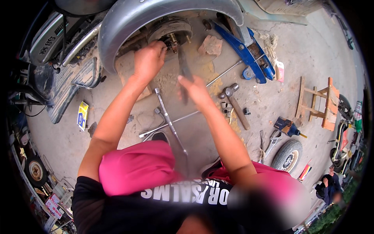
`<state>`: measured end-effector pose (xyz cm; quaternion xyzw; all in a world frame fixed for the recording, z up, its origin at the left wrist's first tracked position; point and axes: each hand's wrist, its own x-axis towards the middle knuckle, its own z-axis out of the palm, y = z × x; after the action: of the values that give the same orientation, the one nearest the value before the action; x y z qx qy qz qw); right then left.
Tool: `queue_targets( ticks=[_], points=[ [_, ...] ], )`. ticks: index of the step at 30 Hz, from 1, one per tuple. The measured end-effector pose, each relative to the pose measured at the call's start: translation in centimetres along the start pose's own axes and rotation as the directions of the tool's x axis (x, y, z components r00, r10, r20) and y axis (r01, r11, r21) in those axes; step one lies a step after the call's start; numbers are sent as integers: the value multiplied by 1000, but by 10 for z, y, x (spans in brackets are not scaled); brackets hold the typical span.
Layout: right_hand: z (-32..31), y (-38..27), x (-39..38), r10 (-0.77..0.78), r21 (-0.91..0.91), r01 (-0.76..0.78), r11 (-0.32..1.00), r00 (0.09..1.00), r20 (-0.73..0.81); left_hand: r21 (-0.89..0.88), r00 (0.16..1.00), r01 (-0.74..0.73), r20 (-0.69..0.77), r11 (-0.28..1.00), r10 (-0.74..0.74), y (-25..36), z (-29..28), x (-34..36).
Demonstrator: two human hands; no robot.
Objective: The person removes the front wheel of a motorcycle using a hammer and wrench. They then use a hammer and chisel to work on the brake assembly and axle area. Finally, they use a wrench to tighten bolts on the motorcycle's front fork.
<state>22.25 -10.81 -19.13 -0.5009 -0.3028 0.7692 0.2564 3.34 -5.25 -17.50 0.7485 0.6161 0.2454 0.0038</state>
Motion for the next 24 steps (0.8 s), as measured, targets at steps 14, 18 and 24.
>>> queue_targets(
  ticks=[14, 18, 24],
  points=[
    [2, 1, 3, 31, 164, -34, 986, 999, 22, -4, 995, 14, 98, 1000, -14, 2, 1, 3],
    [11, -9, 1, 17, 67, -20, 998, 999, 34, -8, 994, 35, 100, 999, -34, -1, 7, 1],
    [12, 6, 11, -33, 38, 33, 999, 999, -11, 35, 993, -11, 114, 999, 7, 1, 4, 3]
  ],
)
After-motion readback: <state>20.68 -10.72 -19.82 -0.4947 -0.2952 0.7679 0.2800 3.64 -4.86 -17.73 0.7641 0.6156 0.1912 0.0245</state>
